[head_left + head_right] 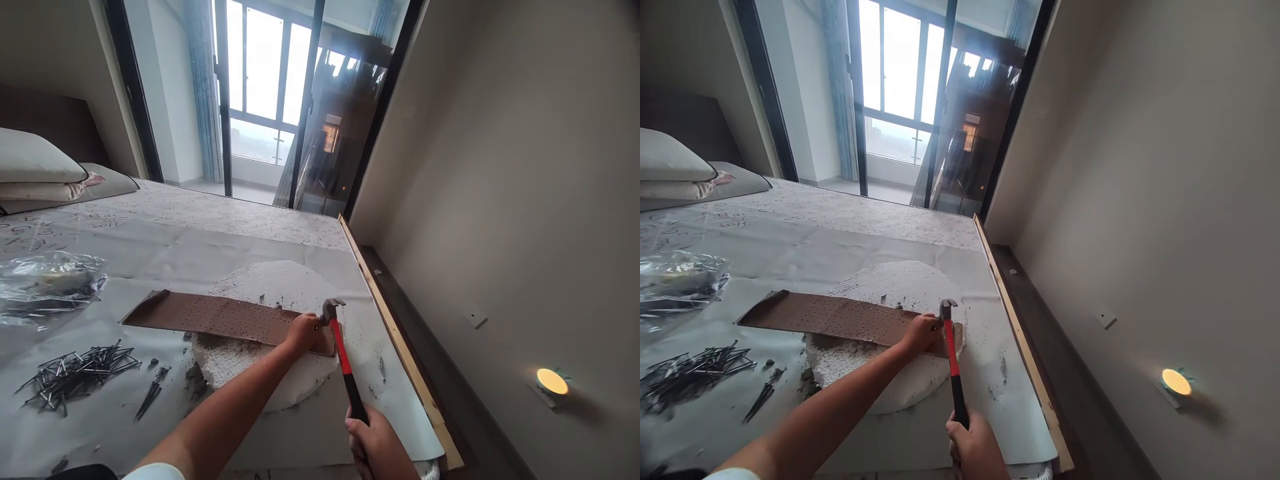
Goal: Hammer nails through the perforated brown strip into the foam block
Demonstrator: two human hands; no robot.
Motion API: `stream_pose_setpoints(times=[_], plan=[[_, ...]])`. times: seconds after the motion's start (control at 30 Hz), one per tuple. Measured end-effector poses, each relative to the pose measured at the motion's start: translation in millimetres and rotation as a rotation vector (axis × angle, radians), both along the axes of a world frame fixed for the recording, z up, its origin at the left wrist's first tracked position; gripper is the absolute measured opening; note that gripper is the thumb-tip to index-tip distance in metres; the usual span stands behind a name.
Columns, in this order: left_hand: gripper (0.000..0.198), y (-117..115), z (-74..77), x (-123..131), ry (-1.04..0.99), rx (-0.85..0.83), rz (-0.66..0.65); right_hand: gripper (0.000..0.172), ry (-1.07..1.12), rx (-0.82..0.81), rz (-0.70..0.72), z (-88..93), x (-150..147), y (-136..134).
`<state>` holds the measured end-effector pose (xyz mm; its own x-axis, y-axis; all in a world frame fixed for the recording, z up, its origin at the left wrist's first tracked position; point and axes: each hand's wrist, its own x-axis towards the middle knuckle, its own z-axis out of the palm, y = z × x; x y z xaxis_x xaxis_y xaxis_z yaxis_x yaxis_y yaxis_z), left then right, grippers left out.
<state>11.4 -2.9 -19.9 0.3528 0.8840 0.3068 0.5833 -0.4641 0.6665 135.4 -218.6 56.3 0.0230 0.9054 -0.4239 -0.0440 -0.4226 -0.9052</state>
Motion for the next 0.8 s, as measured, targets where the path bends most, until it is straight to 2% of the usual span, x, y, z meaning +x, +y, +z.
stream_pose_setpoints(times=[0.2,0.27,0.33,0.43,0.53,0.6,0.67,0.73,0.8], plan=[[0.012,-3,5.8,-4,-0.054,-0.02,-0.02,0.029,0.035,0.009,-0.06,12.6,8,-5],[0.02,-3,9.2,-7,-0.123,-0.059,-0.005,0.03,0.017,0.043,-0.047,13.2,9,-5],[0.029,-1,12.8,-10,-0.26,-0.12,0.035,0.028,-0.02,0.025,-0.012,7.6,9,-1],[0.028,2,20.8,-10,-0.494,-0.214,0.122,0.026,-0.075,-0.08,0.061,-9.0,6,5],[0.024,-3,36.3,-9,-0.618,-0.237,0.13,0.024,-0.076,-0.044,0.054,-23.2,5,7],[0.022,-18,50.2,-16,-0.618,-0.207,0.062,0.023,-0.081,0.025,0.013,-27.2,7,4],[0.022,-44,62.8,-34,-0.55,-0.158,-0.015,0.023,-0.077,0.047,-0.015,-27.6,10,-1],[0.021,-78,70.2,-66,-0.408,-0.113,-0.06,0.027,-0.032,0.021,-0.014,-27.2,12,-5],[0.02,-111,70.8,-110,-0.212,-0.096,-0.044,0.032,0.034,-0.021,0.011,-28.3,14,-7]])
